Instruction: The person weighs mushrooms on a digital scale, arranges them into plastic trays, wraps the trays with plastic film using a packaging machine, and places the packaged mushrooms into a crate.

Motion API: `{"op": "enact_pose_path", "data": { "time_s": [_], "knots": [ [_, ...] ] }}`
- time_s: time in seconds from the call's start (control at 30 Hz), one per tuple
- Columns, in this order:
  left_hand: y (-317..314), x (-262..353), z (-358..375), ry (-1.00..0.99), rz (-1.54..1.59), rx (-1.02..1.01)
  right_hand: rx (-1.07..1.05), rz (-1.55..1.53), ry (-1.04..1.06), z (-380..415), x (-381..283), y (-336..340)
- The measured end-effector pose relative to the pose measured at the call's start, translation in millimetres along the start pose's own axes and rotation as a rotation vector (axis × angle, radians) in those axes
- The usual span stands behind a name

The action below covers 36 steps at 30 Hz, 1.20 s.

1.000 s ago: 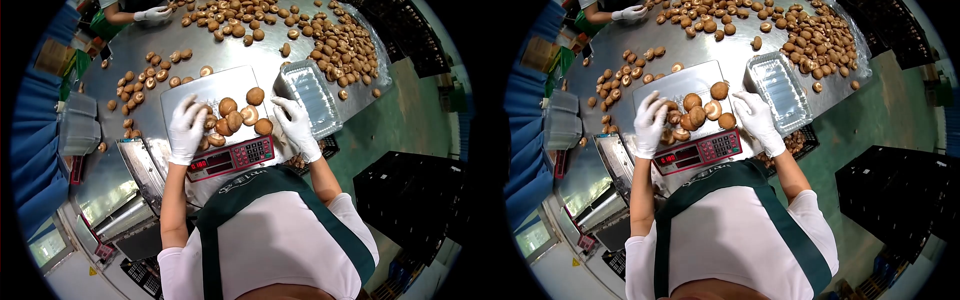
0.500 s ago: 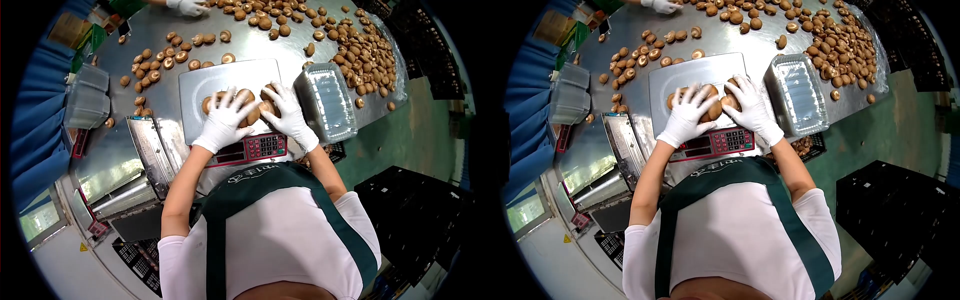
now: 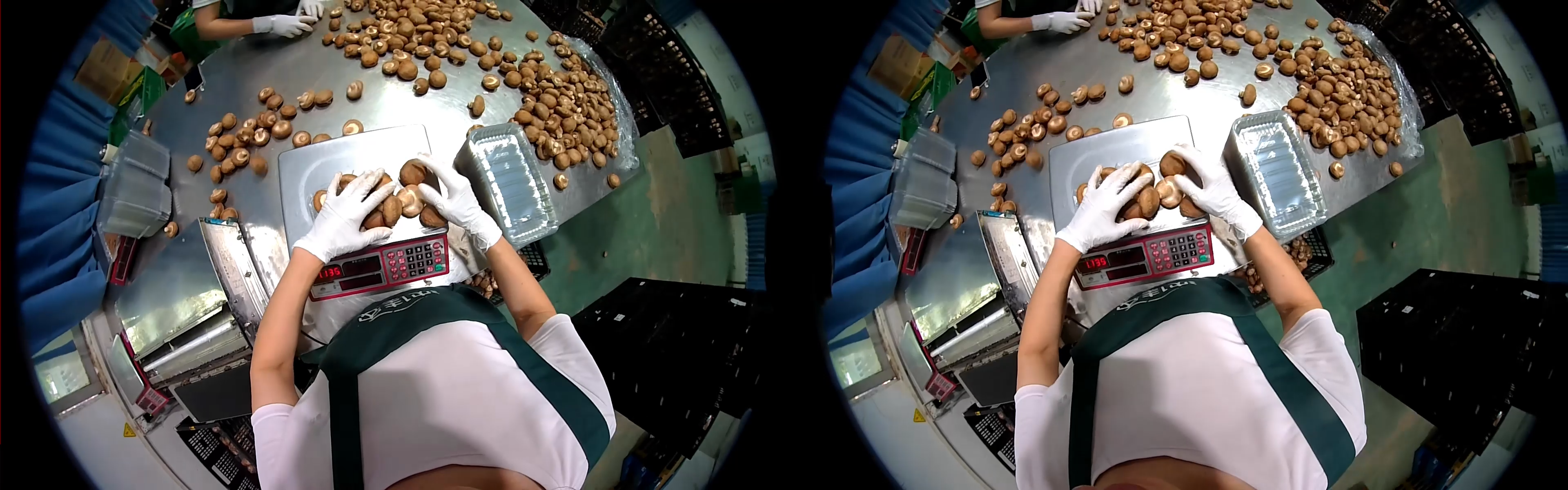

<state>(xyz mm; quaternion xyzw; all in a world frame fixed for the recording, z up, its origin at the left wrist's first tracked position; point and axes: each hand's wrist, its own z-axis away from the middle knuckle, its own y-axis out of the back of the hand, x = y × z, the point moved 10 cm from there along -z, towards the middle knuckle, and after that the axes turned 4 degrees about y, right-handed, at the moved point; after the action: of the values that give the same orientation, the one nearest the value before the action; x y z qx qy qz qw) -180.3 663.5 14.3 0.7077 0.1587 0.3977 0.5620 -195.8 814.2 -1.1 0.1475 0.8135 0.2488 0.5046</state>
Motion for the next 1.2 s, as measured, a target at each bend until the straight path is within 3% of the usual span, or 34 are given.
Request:
{"op": "enact_pose_path", "data": {
  "time_s": [0.03,0.13,0.2,0.27,0.33,0.47,0.57,0.7,0.77,0.8,0.87,0.93,1.0,1.03,1.13,1.2],
  "knots": [
    [6.3,-4.4,1.1,0.033,0.104,0.005,0.061,-0.038,-0.061,1.3,6.9,6.5],
    [58.7,-17.2,17.3,0.085,0.269,0.315,0.219,-0.116,-0.238,7.4,18.9,34.1],
    [83.8,-42.7,44.0,0.295,0.501,0.496,0.233,-0.166,-0.399,16.7,23.9,47.7],
    [93.3,-78.4,74.0,0.398,0.578,0.657,0.229,-0.066,-0.382,22.5,28.3,60.0],
    [86.3,-111.3,104.0,0.54,0.773,0.735,0.234,-0.174,-0.417,29.9,40.3,63.6],
    [57.8,-142.3,142.4,0.753,0.78,0.62,0.152,-0.144,-0.456,32.7,49.0,66.5],
    [40.8,-136.1,143.5,0.769,0.655,0.518,0.042,-0.03,-0.547,28.3,51.0,61.1],
    [-12.5,-139.7,136.0,0.913,0.777,0.287,-0.178,-0.013,-0.65,23.1,54.8,30.5],
    [-34.6,-133.8,124.0,0.925,0.855,0.168,-0.246,0.023,-0.604,22.0,59.2,14.8],
    [-32.0,-131.7,113.6,0.817,0.777,0.23,-0.264,0.06,-0.617,18.7,46.4,13.6],
    [-34.3,-124.4,111.7,0.903,1.036,0.229,-0.194,0.051,-0.589,22.3,61.1,9.6],
    [-34.3,-128.0,114.8,0.897,1.056,0.23,-0.133,0.002,-0.608,24.1,51.3,10.9],
    [-30.9,-146.8,123.5,0.826,0.78,0.296,-0.081,-0.059,-0.556,28.3,49.4,8.1],
    [-16.3,-141.5,132.1,0.85,0.824,0.308,-0.076,0.019,-0.522,27.4,42.3,8.3],
    [31.2,-137.9,159.5,0.763,0.579,0.354,-0.042,-0.121,-0.507,19.3,-3.8,-7.3],
    [46.4,-154.6,191.9,0.777,0.636,0.417,-0.078,-0.116,-0.518,9.2,-44.4,-26.0]
  ]
}}
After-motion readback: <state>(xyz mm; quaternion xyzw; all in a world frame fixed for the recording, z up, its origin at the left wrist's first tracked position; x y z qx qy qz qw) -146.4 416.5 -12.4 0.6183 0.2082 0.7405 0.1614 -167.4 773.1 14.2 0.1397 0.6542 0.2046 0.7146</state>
